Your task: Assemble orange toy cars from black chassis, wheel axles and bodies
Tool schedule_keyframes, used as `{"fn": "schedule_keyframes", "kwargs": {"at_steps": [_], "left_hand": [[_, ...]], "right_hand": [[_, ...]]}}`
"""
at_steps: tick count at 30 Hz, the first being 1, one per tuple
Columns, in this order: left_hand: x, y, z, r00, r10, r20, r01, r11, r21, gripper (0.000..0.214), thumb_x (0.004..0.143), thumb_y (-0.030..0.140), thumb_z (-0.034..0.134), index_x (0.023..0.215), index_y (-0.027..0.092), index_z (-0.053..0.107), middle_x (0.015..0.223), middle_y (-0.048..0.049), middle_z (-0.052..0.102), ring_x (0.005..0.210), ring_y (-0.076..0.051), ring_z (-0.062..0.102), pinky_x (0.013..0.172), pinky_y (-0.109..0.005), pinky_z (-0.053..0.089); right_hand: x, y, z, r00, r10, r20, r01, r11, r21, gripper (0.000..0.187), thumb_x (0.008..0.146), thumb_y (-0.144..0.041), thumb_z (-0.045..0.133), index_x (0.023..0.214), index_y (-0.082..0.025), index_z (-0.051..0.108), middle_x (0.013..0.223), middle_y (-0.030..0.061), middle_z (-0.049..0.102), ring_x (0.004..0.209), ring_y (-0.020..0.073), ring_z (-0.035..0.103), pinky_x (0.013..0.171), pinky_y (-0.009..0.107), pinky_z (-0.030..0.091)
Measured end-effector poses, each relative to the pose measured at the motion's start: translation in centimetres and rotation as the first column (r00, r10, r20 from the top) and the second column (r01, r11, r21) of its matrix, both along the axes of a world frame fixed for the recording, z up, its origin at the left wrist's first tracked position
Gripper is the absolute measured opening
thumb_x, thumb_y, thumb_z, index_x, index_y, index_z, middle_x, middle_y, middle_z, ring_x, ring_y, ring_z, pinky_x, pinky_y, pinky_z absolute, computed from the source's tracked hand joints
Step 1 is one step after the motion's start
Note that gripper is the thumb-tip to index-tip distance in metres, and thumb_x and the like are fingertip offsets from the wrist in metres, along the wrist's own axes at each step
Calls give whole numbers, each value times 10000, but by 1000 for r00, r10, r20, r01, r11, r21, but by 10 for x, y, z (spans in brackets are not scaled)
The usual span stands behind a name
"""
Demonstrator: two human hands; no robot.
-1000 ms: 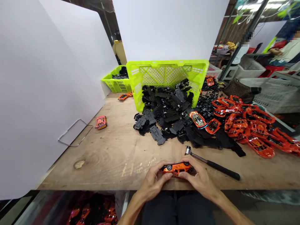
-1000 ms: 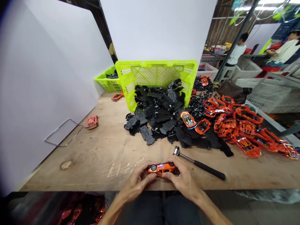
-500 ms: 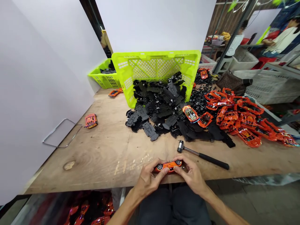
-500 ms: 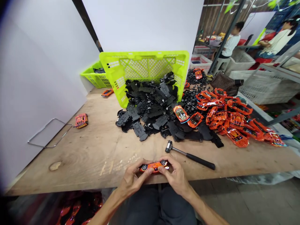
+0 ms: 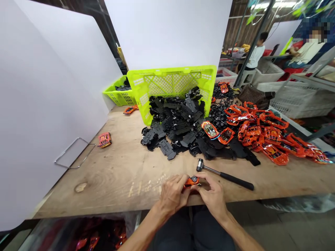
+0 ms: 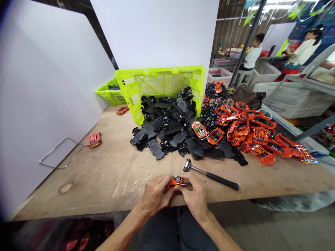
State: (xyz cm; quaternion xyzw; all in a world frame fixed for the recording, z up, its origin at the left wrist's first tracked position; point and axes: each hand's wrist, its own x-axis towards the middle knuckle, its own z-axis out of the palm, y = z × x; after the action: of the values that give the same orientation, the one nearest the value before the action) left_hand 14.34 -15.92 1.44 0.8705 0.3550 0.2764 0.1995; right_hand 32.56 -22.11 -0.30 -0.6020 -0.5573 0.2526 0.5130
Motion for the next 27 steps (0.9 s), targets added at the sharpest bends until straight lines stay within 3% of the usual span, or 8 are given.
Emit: {"fn": "schedule_keyframes", "kwargs": {"at_steps": [2, 4, 6, 9, 12, 16, 20, 27], "left_hand": [[-3, 2, 6, 976, 91, 200, -56, 983, -173, 144, 871, 289, 758, 985, 212, 715, 846, -62, 763, 763, -233, 708, 714, -312, 516], [-2, 1, 9, 870, 269, 414, -81, 905, -417, 267, 810, 333, 832, 1024, 214, 726, 912, -53, 775, 842, -231, 714, 783, -311, 534], [3, -1, 9, 695, 437, 571, 15, 785, -619, 376, 774, 401, 866, 1052, 201, 711, 979, -61, 775, 917, -242, 714, 850, -332, 544], [9, -5, 6, 507, 538, 674, 265, 647, -715, 485, 803, 506, 826, 1125, 178, 671, 1073, -97, 758, 1008, -266, 708, 914, -378, 546], [3, -6, 8, 616, 446, 649, 324, 608, -725, 480, 809, 483, 830, 1135, 170, 670, 1055, -86, 739, 992, -250, 688, 871, -341, 532], [-10, -2, 15, 845, 281, 455, 134, 712, -689, 351, 849, 462, 794, 1007, 157, 724, 896, -43, 709, 817, -185, 628, 746, -277, 476], [-10, 0, 9, 859, 312, 406, 68, 716, -695, 320, 902, 462, 731, 968, 150, 746, 880, -52, 734, 777, -176, 615, 723, -276, 455], [-8, -2, -4, 870, 299, 391, 50, 738, -673, 305, 957, 459, 666, 980, 170, 759, 875, -52, 739, 766, -185, 616, 716, -287, 453]], "right_hand": [[-2, 4, 7, 1000, 25, -4, -25, 999, 35, 295, 904, -321, 770, 1188, -257, 724, 1172, 68, 765, 1109, 267, 724, 989, 372, 587], [-4, 9, 8, 998, 39, -45, -36, 997, 67, 495, 884, -359, 798, 1344, -258, 646, 1345, 96, 699, 1249, 282, 669, 1071, 394, 557], [-8, 14, 2, 993, 65, -98, -58, 996, 71, 567, 881, -373, 801, 1393, -246, 594, 1388, 115, 669, 1275, 285, 656, 1082, 401, 558], [-12, 19, -11, 993, 69, -93, -65, 997, 49, 344, 942, -341, 720, 1261, -236, 647, 1228, 98, 729, 1148, 267, 710, 1001, 385, 602], [-4, 17, -9, 993, 114, 39, -117, 989, 86, 224, 969, -284, 651, 1188, -249, 685, 1174, 83, 738, 1111, 270, 711, 974, 385, 604], [11, 15, 14, 922, 335, 192, -346, 938, 30, 260, 991, -187, 574, 1198, -280, 700, 1122, 67, 738, 1042, 253, 716, 914, 356, 604], [11, 18, 22, 933, 309, 185, -313, 950, -7, 189, 945, -184, 663, 1107, -267, 713, 1073, 59, 746, 999, 250, 716, 877, 336, 593], [6, 14, -7, 993, 119, 7, -118, 986, -120, 172, 891, -315, 759, 1043, -239, 730, 1022, 42, 765, 964, 246, 721, 851, 313, 586]]}}
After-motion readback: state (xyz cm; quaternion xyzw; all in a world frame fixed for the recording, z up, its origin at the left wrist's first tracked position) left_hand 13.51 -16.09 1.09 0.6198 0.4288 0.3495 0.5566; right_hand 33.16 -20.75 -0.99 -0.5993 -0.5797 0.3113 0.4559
